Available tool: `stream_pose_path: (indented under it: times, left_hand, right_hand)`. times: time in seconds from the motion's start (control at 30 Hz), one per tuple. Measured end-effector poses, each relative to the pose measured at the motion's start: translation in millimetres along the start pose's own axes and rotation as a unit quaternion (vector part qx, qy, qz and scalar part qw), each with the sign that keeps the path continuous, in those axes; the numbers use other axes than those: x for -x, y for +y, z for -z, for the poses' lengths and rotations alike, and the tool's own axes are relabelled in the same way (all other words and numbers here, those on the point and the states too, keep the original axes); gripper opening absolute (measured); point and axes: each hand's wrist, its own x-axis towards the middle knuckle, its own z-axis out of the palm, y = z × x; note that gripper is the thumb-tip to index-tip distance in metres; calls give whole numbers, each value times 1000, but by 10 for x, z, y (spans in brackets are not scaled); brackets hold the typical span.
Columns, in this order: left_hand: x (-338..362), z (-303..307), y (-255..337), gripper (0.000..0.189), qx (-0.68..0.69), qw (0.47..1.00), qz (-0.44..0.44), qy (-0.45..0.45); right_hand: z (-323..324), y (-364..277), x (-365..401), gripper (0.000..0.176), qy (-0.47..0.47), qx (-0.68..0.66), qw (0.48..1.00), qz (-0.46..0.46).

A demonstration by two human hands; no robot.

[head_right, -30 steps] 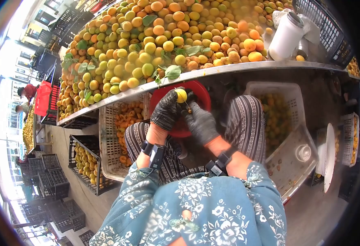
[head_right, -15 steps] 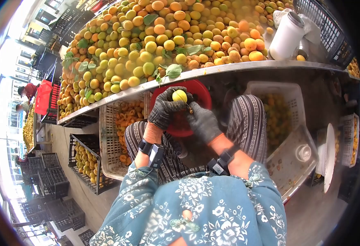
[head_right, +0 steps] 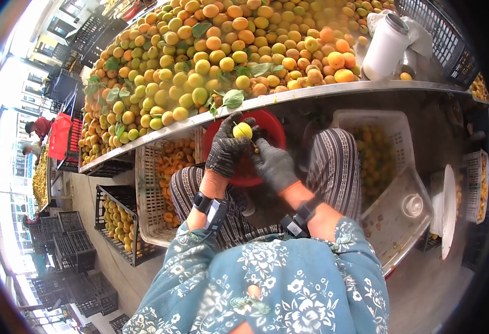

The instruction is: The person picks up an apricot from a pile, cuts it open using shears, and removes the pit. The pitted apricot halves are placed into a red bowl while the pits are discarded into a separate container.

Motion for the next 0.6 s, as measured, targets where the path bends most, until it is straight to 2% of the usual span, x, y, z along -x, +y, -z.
stream_pose_path:
  times: [0.07, 0.1, 0.13, 0.2, 0.3, 0.37, 0.53, 0.6]
  left_hand:
    - [-56, 79, -158, 59, 160, 985, -3, -71]
    - [-4, 50, -102, 51, 151, 984, 43, -88]
    - [27, 7, -77, 51, 153, 983, 42, -87]
    - [67, -65, -46, 37, 169, 978, 96, -77]
    - [121, -104, 29, 29, 182, 977, 105, -42]
    - [121, -81, 37, 28, 162, 981, 96, -35]
    - [64, 44, 19, 24, 92, 993, 42, -59]
    - [78, 40, 48, 24, 6, 999, 29, -26]
  right_hand:
    - [14, -74, 20, 32, 55, -61, 997, 13]
    - [17, -76, 19, 32, 53, -59, 997, 14]
    - [25, -71, 9, 32, 54, -58, 997, 13]
    - [20, -63, -11, 32, 54, -57, 997, 12]
    - [-31, -46, -15, 26, 87, -47, 994, 43]
    - [-58, -32, -20, 31, 74, -22, 996, 54]
    - [-80, -59, 25, 27, 68, -40, 995, 57]
    - [-73, -68, 41, 25, 62, -39, 996, 54]
